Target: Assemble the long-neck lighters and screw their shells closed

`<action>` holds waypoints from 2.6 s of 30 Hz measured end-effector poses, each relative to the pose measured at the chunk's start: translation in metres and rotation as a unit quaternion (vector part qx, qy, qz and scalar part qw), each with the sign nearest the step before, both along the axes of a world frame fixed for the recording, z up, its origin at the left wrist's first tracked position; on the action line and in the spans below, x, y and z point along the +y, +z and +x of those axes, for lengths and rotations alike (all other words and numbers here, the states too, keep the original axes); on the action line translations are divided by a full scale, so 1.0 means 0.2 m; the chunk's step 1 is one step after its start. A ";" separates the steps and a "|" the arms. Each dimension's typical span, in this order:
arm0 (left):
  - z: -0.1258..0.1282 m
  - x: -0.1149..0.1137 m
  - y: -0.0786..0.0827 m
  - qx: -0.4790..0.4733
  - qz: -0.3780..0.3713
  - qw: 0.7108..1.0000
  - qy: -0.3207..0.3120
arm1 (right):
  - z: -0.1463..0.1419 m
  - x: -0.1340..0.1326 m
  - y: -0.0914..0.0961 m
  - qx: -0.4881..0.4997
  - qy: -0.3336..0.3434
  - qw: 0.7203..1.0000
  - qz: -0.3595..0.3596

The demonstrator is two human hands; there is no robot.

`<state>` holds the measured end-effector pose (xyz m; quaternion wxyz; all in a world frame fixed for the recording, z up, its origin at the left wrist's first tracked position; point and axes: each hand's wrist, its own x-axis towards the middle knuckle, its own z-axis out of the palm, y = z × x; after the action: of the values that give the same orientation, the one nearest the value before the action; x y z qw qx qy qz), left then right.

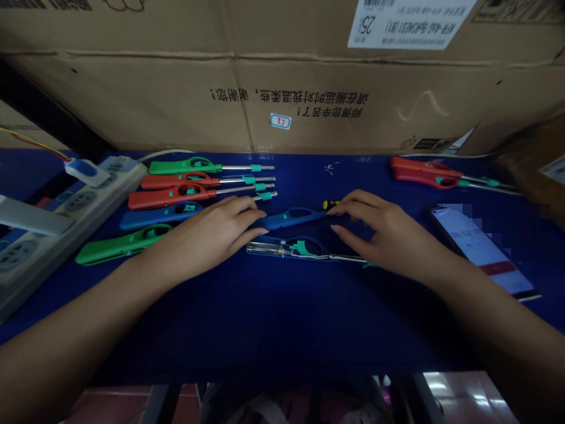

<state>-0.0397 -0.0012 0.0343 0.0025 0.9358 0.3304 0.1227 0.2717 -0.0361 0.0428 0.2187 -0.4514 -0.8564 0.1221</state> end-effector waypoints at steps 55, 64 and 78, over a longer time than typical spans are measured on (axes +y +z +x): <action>-0.03 -0.09 0.05 0.042 -0.007 0.999 -0.013 | -0.02 0.00 -0.03 0.082 0.001 0.997 0.013; 0.00 -0.19 0.13 0.027 -0.038 0.997 -0.055 | 0.08 -0.05 0.15 -0.016 -0.011 1.000 0.009; 0.03 -0.20 0.16 0.034 -0.091 0.993 -0.068 | 0.06 -0.08 0.08 -0.127 0.082 0.988 -0.034</action>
<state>-0.0327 -0.0415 0.0664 0.0846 0.9556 0.2757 0.0598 0.2828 -0.0522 0.0580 0.0817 -0.3987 -0.9068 0.1098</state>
